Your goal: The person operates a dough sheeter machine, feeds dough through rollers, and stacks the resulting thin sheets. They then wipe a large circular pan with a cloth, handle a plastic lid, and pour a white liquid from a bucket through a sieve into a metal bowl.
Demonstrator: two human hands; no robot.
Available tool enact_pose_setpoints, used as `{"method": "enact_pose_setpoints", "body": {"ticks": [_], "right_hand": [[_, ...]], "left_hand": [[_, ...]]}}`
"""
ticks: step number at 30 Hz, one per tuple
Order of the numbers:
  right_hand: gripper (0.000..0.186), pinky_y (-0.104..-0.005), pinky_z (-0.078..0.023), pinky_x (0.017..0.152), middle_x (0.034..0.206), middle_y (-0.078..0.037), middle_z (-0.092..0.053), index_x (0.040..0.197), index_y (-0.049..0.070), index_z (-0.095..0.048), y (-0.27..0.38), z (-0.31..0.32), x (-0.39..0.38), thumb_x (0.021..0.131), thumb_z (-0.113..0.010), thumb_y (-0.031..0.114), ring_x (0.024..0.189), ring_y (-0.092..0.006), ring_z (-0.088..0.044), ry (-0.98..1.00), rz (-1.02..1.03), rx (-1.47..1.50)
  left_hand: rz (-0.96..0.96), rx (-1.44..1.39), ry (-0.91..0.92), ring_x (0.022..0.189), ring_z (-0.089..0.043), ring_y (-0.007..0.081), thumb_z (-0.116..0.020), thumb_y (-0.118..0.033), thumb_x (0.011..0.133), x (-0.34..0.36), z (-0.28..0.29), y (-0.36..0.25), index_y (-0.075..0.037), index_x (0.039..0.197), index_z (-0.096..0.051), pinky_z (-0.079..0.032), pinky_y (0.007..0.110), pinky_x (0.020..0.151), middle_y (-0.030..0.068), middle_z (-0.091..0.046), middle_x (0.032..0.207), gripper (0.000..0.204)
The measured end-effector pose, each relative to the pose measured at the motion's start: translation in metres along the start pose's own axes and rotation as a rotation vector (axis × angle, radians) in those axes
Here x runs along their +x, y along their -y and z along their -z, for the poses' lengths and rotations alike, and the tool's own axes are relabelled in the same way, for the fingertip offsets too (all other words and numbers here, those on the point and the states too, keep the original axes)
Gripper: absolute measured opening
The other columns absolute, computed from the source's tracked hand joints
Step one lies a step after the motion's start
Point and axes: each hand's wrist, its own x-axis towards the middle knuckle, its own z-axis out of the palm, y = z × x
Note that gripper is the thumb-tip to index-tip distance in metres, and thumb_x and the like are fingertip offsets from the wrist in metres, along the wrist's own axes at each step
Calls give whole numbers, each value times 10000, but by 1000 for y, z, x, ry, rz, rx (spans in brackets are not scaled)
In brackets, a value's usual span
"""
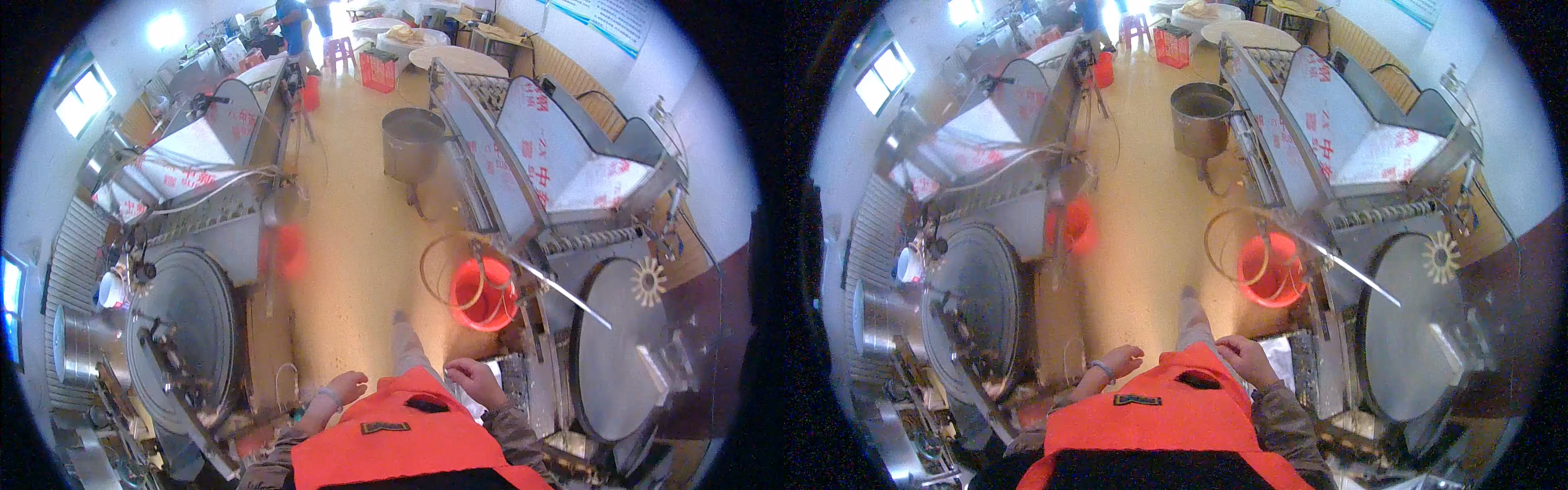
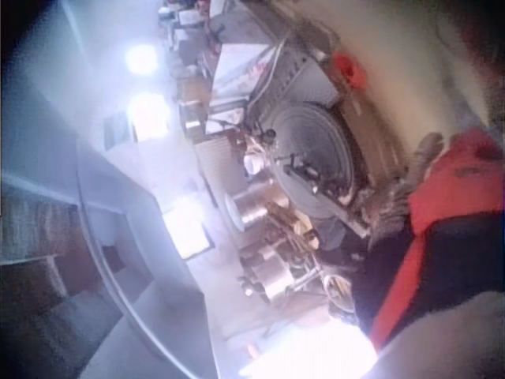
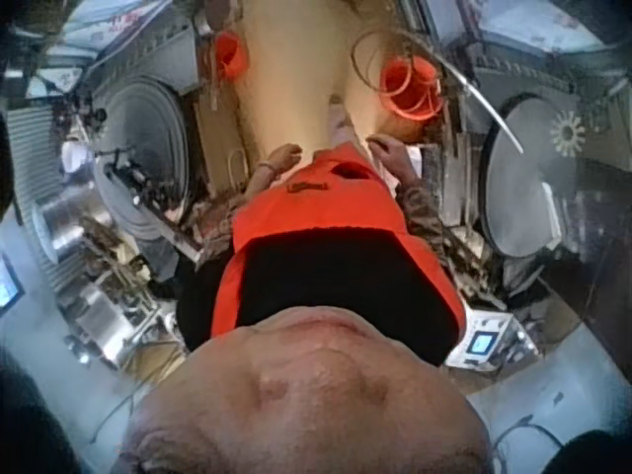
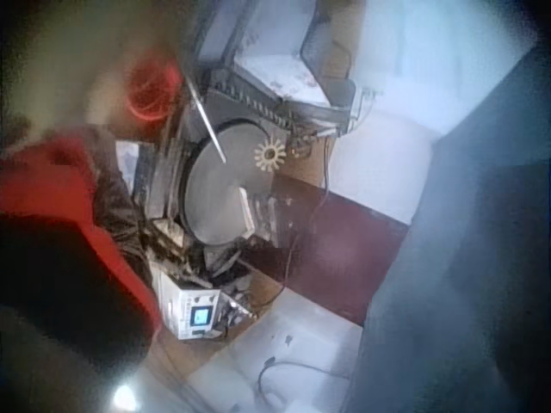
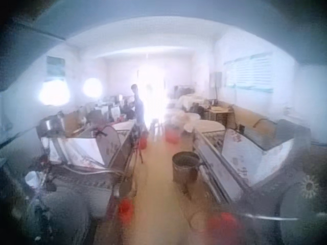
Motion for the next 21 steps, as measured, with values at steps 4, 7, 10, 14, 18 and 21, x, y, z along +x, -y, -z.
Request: {"method": "enact_pose_setpoints", "body": {"ticks": [4,7,10,14,18,21], "right_hand": [[233,-328,-485,734,911,-140,-649,984,16,-636,22,35,157,850,-586,200,843,-241,-627,78,92,-21],[251,-350,-485,735,912,-160,-643,993,23,-633,59,53,278,845,-579,219,845,-278,-624,102,197,-113],[251,-360,-486,730,904,-155,-640,994,34,-629,94,64,376,848,-569,228,833,-290,-619,171,255,-251],[233,-349,-490,721,896,-129,-645,995,38,-623,131,72,502,855,-565,215,818,-272,-623,241,329,-304],[235,-339,-487,734,931,-135,-641,1003,39,-621,150,89,632,855,-572,215,852,-260,-621,218,325,-233],[240,-317,-483,745,945,-119,-644,1017,39,-620,160,101,729,863,-572,217,865,-218,-621,160,203,-285]], "left_hand": [[180,-160,-58,986,-588,311,-550,-236,819,73,90,24,-30,1040,-616,-461,391,866,174,-615,1060,310],[304,7,-73,961,-601,309,-546,-236,818,124,178,28,-35,1038,-616,-476,382,838,171,-628,1022,306],[390,-118,-66,927,-612,315,-549,-234,810,169,252,31,-42,1039,-615,-482,378,821,169,-641,970,307],[270,-141,-161,939,-612,320,-552,-237,807,241,336,43,-40,1022,-628,-479,380,826,182,-639,980,301],[327,-186,-66,946,-610,324,-545,-249,819,333,432,61,-50,1043,-630,-476,377,828,202,-632,987,312],[224,-131,-50,955,-602,330,-541,-271,827,421,527,79,-51,1043,-630,-470,390,836,202,-622,1018,321]]}}
